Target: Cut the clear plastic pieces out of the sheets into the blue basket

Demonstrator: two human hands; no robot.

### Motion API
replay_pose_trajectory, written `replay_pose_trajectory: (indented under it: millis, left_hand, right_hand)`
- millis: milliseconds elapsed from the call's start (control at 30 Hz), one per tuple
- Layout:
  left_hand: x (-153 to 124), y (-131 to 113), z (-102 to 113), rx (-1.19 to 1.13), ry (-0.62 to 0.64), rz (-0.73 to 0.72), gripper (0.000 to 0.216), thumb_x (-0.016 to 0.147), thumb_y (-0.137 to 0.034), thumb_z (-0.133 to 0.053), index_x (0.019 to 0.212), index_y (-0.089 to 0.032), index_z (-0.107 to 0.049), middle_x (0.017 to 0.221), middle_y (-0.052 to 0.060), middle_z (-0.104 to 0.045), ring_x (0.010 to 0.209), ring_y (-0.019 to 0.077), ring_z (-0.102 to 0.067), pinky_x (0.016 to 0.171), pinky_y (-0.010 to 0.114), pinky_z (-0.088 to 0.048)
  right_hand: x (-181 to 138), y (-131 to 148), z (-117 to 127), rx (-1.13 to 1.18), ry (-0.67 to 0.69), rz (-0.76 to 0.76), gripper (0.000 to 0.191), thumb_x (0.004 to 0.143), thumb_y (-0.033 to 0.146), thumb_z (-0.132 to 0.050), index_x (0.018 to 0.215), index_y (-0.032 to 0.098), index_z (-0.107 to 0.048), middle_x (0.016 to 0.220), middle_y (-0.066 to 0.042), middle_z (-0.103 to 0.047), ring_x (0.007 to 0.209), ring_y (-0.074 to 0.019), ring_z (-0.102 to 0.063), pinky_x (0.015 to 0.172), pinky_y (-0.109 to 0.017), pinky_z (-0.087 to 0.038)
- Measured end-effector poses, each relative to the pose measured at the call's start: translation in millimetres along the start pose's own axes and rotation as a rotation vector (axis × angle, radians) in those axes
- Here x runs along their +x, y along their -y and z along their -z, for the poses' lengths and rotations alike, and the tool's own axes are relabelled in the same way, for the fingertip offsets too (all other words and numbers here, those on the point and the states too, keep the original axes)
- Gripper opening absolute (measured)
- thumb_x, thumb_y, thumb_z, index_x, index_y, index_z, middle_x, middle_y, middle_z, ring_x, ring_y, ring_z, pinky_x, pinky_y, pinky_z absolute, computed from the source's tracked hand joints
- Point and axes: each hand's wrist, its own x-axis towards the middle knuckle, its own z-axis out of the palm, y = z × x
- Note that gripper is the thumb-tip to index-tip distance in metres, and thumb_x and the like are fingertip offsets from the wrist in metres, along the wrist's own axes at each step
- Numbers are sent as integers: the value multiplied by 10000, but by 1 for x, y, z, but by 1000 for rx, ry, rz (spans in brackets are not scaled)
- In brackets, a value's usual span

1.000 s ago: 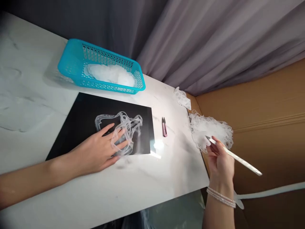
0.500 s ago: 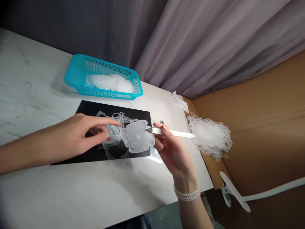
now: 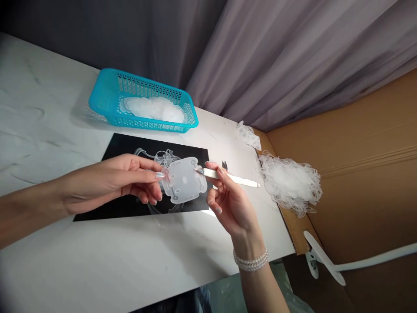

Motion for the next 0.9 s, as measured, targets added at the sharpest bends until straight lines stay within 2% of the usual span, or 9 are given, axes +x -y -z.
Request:
replay_pose_trajectory:
  millis: [100,200,267,333,400,467,567,700,900]
  left_hand:
    - [0,0,0,29,-2,-5,317,908,-412,-549,970,-157,-727,855,97,-775,794,211,-739,703,328,-613]
    - [-1,0,0,-56,12,-7,283,919,-383,-555,949,-150,-715,881,106,-777,822,222,-747,738,340,-618]
    - [0,2,0,-192,4,30,287,915,-404,-582,921,-144,-705,914,121,-776,868,238,-748,800,361,-615]
    - [2,4,-1,-324,-25,76,324,898,-450,-613,906,-138,-698,935,129,-772,902,244,-743,854,369,-605]
    - [4,6,-1,-382,-69,92,275,864,-407,-679,912,-137,-697,962,113,-768,913,219,-738,875,325,-596]
    - [5,7,-2,-367,-114,96,209,822,-278,-742,980,-153,-690,993,83,-763,920,182,-732,854,255,-589]
    - [5,6,-2,-335,-172,117,452,778,-171,-772,1203,-218,-628,1011,62,-761,939,180,-731,810,230,-591]
    - [3,3,-3,-361,-163,101,661,736,-133,-795,1339,-255,-550,1090,80,-748,1007,230,-722,857,286,-601]
    - [5,5,0,-395,-167,78,633,764,-65,-727,1349,-227,-548,1112,103,-741,995,259,-727,883,345,-610]
  right_hand:
    - [1,-3,2,79,2,-42,292,840,413,-627,1030,208,-712,921,-62,-729,383,-48,-499,296,-173,-299]
    - [0,-4,5,84,24,-57,302,869,432,-599,1038,208,-708,976,-80,-749,538,-132,-677,370,-189,-452]
    - [-3,-5,6,80,92,-52,288,910,453,-559,1034,236,-703,961,-57,-758,717,-192,-747,520,-247,-573]
    - [-7,-5,8,95,208,-14,279,949,456,-520,1002,263,-715,965,-29,-764,894,-218,-750,715,-316,-617]
    - [-12,-6,9,82,337,50,321,986,433,-473,972,257,-742,984,-32,-770,1035,-226,-713,905,-363,-576]
    - [-16,-7,11,28,462,109,384,1014,392,-417,975,229,-762,1029,-61,-768,1112,-233,-676,1045,-395,-484]
    - [-19,-8,16,-40,597,130,446,1034,350,-348,992,205,-768,1117,-92,-749,1158,-247,-648,1130,-425,-375]
    - [-18,-10,24,-30,598,128,480,1040,326,-308,965,213,-768,1186,-86,-727,1196,-254,-628,1124,-430,-369]
    - [-16,-17,30,-9,588,149,497,1041,329,-291,949,214,-766,1179,-85,-730,1215,-247,-614,1139,-431,-350]
